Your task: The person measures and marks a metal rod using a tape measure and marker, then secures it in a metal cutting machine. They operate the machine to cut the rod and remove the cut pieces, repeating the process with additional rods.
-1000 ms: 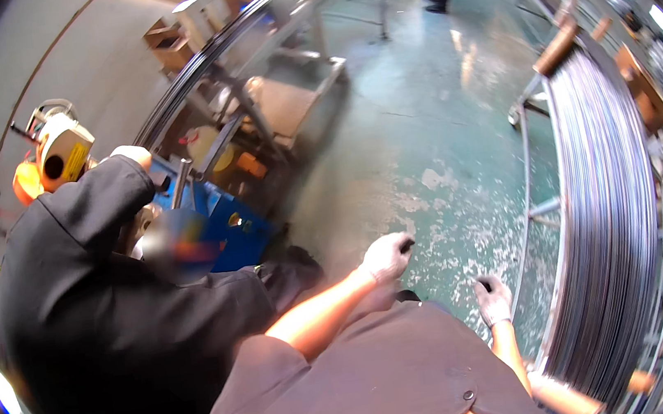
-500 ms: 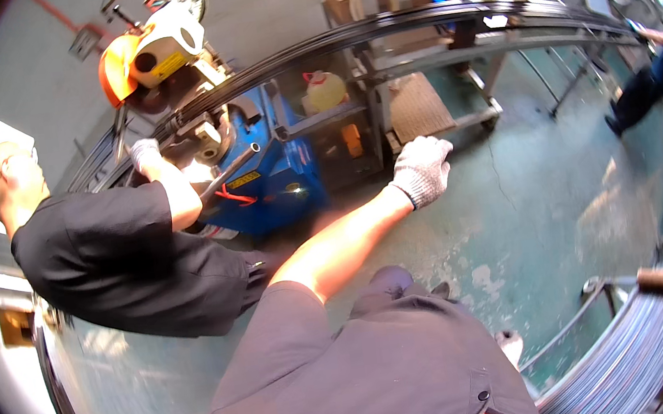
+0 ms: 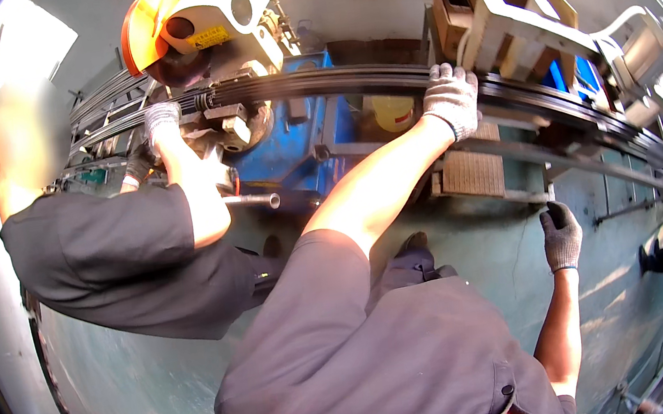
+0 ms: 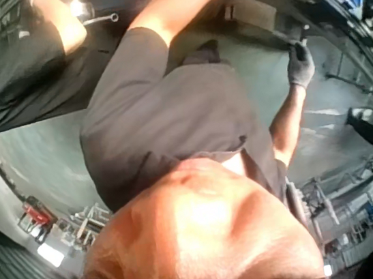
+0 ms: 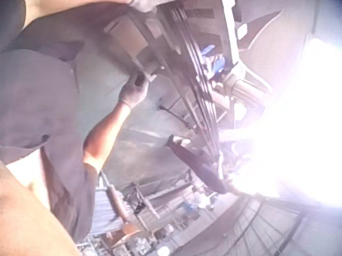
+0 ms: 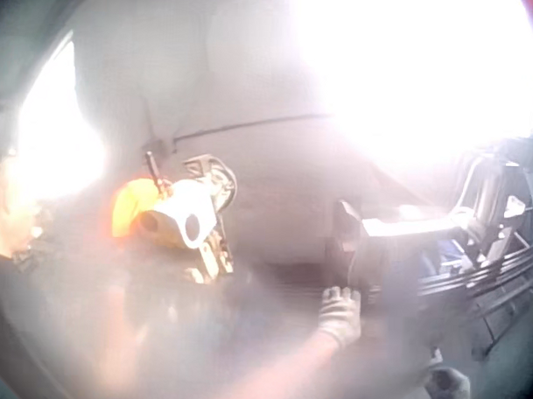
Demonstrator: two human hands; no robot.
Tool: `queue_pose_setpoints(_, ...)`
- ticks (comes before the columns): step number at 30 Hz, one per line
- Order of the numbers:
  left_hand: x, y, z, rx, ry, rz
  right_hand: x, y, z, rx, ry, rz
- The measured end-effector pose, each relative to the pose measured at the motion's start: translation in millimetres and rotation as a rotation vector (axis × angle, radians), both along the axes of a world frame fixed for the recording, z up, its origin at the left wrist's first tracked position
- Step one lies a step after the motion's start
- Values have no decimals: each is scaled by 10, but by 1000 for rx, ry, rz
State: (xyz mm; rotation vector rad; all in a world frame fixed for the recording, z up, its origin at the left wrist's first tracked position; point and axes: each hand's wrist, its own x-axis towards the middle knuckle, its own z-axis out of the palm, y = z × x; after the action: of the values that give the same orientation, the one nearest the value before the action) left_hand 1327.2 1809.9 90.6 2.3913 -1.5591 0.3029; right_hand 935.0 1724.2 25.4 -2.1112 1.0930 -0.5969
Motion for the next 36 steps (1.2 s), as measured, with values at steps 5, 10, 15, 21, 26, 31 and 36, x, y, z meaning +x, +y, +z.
queue_pose_setpoints(5, 767, -363, -167, 250, 67, 86, 955, -662, 346, -383, 47, 200)
queue_pose_setpoints(10, 748, -378, -124, 274, 147, 6, 1571, -1534, 380, -652, 128, 305)
queue_pose_setpoints(15, 740, -371, -247, 334, -28, 91, 2147, -2002, 409, -729, 197, 412)
queue_pose_setpoints(21, 685, -444, -373, 292, -76, 126, 2309, -2040, 483, -553, 381, 489)
queue_pose_setpoints(26, 701, -469, -348, 329, -51, 151, 2446, -1855, 381, -614, 66, 584)
queue_pose_setpoints(31, 675, -446, -293, 303, -37, 137, 2699, -1594, 348, -593, -6, 633)
queue_pose_setpoints(36, 663, -449, -291, 313, -24, 156, 2790, -1582, 307, -647, 78, 653)
